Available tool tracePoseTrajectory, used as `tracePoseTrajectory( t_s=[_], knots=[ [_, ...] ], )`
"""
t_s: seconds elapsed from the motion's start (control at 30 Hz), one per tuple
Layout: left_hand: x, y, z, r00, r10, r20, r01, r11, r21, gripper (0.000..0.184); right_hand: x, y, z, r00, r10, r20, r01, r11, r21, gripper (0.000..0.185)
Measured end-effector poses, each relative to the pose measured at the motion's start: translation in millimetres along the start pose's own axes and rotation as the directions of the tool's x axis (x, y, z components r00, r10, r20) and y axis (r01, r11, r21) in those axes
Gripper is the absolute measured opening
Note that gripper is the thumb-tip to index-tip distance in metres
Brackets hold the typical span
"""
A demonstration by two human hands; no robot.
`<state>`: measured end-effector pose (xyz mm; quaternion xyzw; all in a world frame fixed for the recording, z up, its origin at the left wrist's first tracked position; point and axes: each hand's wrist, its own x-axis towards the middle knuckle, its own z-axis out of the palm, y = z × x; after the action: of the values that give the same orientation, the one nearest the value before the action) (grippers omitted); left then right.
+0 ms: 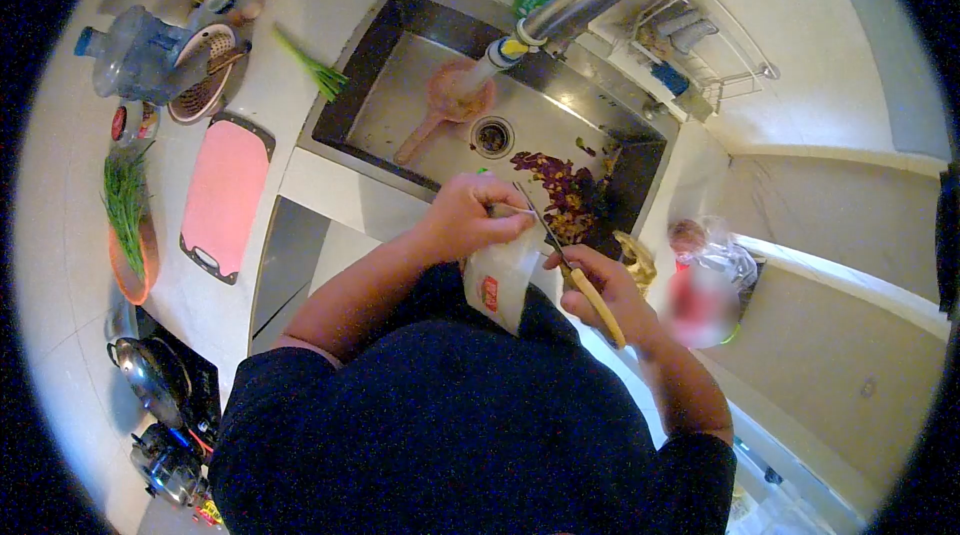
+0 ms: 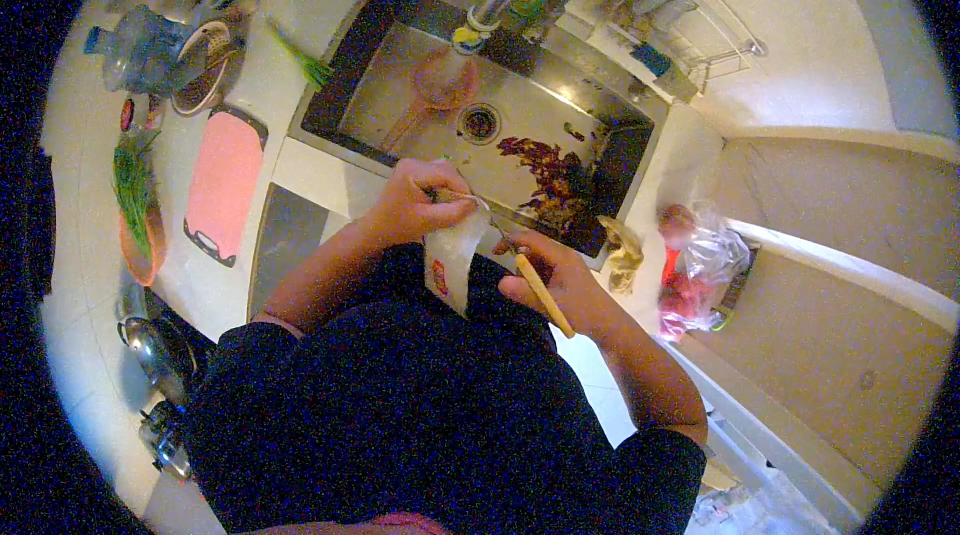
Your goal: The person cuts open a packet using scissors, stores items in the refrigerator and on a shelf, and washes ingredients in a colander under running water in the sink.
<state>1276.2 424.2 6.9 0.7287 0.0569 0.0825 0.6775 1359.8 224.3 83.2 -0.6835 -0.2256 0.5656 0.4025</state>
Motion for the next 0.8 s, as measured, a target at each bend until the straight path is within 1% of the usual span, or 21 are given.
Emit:
tracePoseTrajectory(
  t_s=[0.1, 0.2, 0.23, 0.33, 0.37, 0.47, 0.5, 0.53, 0.6, 0.63, 0.73, 0.8],
  knots=[
    [0, 2, -1, 1.0, -0.006, 0.023, 0.007, 0.999, -0.054, 0.012, 0, 4, 4, 0.993, -0.104, 0.052, 0.089, 0.968, 0.237, 0.06],
    [-1, 4, -3, 0.998, -0.034, 0.05, 0.04, 0.992, -0.119, 0.013, 2, 11, 0, 0.994, -0.105, -0.012, 0.101, 0.909, 0.405, 0.064],
    [-1, 4, -3, 0.997, -0.048, 0.06, 0.056, 0.988, -0.141, 0.013, 6, 24, 0, 0.974, -0.196, -0.117, 0.228, 0.863, 0.45, 0.058],
    [-1, 6, -2, 0.987, -0.101, 0.121, 0.12, 0.979, -0.164, 0.015, 5, 14, 5, 0.917, -0.161, -0.366, 0.275, 0.919, 0.283, 0.044],
    [0, 5, 0, 0.986, -0.081, 0.147, 0.104, 0.982, -0.155, 0.015, 7, 12, 5, 0.908, -0.157, -0.387, 0.295, 0.897, 0.328, 0.041],
    [2, 4, 6, 0.975, -0.027, 0.219, 0.062, 0.986, -0.157, 0.016, 10, 3, 15, 0.849, -0.133, -0.511, 0.335, 0.883, 0.327, 0.041],
    [3, 7, 9, 0.972, -0.011, 0.236, 0.053, 0.983, -0.175, 0.016, 14, 5, 13, 0.847, -0.175, -0.502, 0.36, 0.883, 0.3, 0.039],
    [3, 9, 11, 0.968, 0.007, 0.251, 0.043, 0.98, -0.192, 0.016, 14, 3, 14, 0.855, -0.153, -0.496, 0.339, 0.888, 0.311, 0.039],
    [4, 4, 13, 0.954, -0.005, 0.3, 0.049, 0.989, -0.141, 0.017, 15, -5, 16, 0.871, -0.111, -0.479, 0.295, 0.897, 0.329, 0.037],
    [4, 3, 14, 0.947, -0.012, 0.322, 0.051, 0.992, -0.115, 0.017, 16, -5, 17, 0.866, -0.119, -0.486, 0.284, 0.916, 0.282, 0.036],
    [-1, 8, 24, 0.979, -0.027, 0.202, 0.068, 0.978, -0.199, 0.016, 15, -7, 18, 0.859, -0.08, -0.506, 0.286, 0.894, 0.345, 0.036],
    [-8, 5, 29, 0.995, 0.018, 0.095, -0.005, 0.991, -0.135, 0.019, 13, -14, 20, 0.872, -0.028, -0.488, 0.279, 0.849, 0.449, 0.036]
  ],
)
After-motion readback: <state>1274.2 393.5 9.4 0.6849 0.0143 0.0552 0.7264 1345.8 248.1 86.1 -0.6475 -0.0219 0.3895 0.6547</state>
